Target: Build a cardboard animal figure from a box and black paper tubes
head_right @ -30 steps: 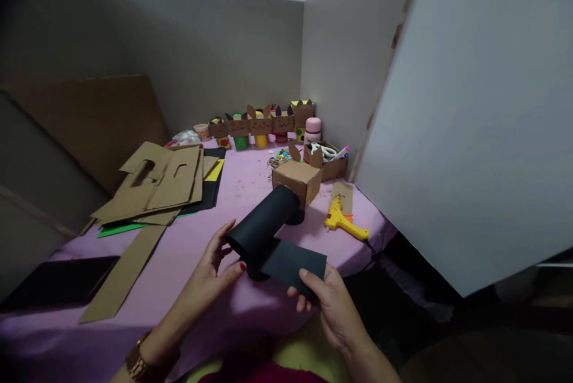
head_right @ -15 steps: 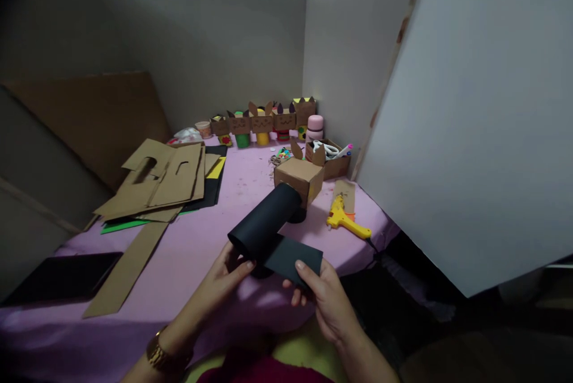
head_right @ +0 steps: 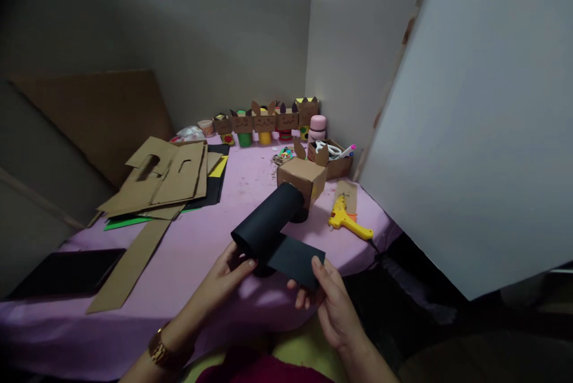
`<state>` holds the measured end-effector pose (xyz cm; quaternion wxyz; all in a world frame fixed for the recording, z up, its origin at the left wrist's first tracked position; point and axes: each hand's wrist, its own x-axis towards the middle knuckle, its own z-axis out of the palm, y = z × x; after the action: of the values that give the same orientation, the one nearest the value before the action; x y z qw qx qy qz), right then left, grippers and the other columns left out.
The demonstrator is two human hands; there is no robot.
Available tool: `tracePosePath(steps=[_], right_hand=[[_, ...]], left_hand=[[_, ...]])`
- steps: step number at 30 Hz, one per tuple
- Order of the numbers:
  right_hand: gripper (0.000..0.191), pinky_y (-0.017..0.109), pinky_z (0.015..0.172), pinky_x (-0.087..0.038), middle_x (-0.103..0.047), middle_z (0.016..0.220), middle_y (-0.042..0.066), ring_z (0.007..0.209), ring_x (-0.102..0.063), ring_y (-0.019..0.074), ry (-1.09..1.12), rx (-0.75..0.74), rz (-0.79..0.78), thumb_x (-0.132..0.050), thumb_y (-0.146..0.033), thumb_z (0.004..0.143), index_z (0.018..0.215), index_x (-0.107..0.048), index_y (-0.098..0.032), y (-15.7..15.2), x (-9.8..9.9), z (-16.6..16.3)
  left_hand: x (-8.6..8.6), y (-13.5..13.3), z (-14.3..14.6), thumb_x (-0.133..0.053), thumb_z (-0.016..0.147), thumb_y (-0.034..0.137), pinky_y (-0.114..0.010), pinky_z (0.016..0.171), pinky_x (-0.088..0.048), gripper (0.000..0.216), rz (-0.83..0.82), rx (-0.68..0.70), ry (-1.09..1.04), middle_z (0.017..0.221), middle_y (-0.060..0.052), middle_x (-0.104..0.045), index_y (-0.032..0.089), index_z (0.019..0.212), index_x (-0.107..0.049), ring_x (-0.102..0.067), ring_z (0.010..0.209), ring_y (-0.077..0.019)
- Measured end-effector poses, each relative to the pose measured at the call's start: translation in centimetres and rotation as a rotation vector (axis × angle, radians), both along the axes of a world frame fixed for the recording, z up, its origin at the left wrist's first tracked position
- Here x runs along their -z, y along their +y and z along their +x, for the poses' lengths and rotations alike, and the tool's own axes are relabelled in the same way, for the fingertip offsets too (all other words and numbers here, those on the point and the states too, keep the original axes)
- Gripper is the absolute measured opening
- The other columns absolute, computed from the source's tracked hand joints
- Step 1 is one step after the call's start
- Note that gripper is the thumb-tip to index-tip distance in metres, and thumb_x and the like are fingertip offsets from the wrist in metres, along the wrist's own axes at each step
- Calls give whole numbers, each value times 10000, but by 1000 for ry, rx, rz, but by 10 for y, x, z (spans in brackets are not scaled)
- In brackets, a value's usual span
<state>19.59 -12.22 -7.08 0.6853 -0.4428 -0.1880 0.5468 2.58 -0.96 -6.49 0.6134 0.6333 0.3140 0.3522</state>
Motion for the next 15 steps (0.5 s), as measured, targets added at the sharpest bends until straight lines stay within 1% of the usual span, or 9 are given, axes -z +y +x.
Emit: tracePosePath(steps=[3, 8, 12, 15], right_hand=[[422, 166, 405, -354, -750, 658, 86, 400, -576, 97, 15, 1, -16, -708, -548, 739, 877, -576, -171, -2, 3, 0], [417, 163, 412, -361, -751, 664, 84, 414, -584, 97, 22, -1, -27, -713, -541, 739, 887, -576, -175, -4, 5, 0], [399, 167, 406, -356, -748, 656, 79, 409, -578, 100, 22, 5, -25, -725, -526, 733, 859, -574, -179, -5, 5, 1], [398, 157, 390, -342, -747, 650, 77, 397, -577, 95, 14, -2, -38, -721, -517, 743, 871, -568, -174, -3, 5, 0]], left_hand=[[1, -1, -1, -662, 785, 427, -434, 998, -419, 607, 9, 7, 5, 1299, -136, -575, 188, 1314, -483, -535, 1174, -303], [3, -1, -3, -611, 835, 403, -420, 1019, -396, 571, 77, 11, 55, 1344, -131, -538, 186, 1339, -449, -498, 1216, -295], [7, 1, -4, -677, 786, 411, -429, 997, -415, 633, 94, 31, 78, 1339, -138, -537, 186, 1327, -439, -519, 1191, -306], [12, 1, 0, -724, 750, 365, -423, 1010, -403, 657, 139, 6, 89, 1313, -134, -545, 186, 1305, -420, -514, 1192, -293]])
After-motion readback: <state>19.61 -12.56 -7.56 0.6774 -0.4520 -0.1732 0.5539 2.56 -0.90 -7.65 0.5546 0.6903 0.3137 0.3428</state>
